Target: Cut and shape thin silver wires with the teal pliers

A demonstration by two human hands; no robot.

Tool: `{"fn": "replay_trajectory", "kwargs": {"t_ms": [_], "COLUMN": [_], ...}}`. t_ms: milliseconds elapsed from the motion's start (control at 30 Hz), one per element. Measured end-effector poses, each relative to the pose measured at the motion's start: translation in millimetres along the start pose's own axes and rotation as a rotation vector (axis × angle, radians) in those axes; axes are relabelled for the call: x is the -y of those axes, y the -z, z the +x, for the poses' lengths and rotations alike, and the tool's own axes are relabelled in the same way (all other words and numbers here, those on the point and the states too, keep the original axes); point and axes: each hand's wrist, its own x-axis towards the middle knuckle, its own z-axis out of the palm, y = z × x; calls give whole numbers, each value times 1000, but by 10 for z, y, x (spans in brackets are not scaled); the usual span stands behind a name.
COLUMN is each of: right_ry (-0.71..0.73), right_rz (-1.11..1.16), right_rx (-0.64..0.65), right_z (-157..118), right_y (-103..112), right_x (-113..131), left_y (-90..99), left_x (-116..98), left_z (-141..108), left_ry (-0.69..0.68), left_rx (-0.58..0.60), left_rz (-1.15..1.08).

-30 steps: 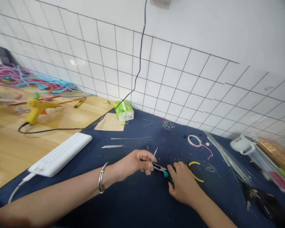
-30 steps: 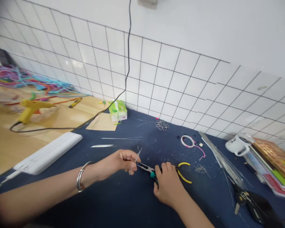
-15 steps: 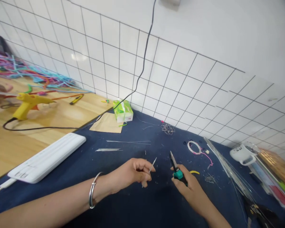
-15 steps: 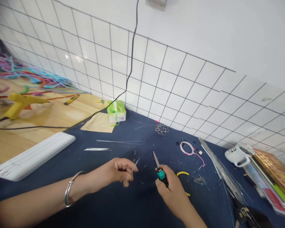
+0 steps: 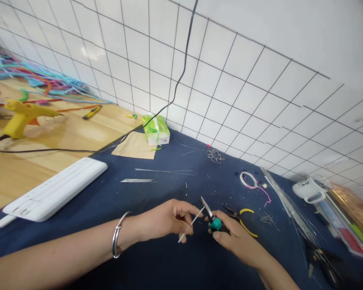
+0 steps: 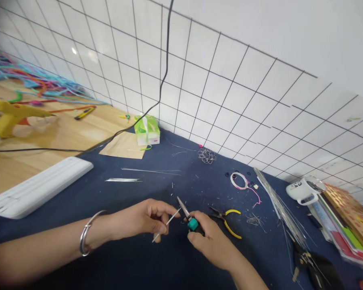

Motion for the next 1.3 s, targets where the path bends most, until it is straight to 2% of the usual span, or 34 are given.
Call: {"fn": "replay_trajectory", "kwargs": {"t_ms": [133,267,400,1033,1300], "right_ry": [-4,-46,-108,-64,-129], "right_rz": [47,205,292,23,339], "right_rx": [67,121,134,43,147], "right_z": [17,22,16,35,70], "right_y": [-21,-38,-48,-106,-134], "right_x": [18,9,-1,13,-93], "left_y": [-19,-26,-4,49,39], "left_x": [-2,2,38,79,105], "left_z": [-6,-10,-11,16,19], "left_ry": [33,76,74,104,103], "left_rx": [15,19,33,70,59], "left_rz": [-26,-68,-88,-120,-102]}}
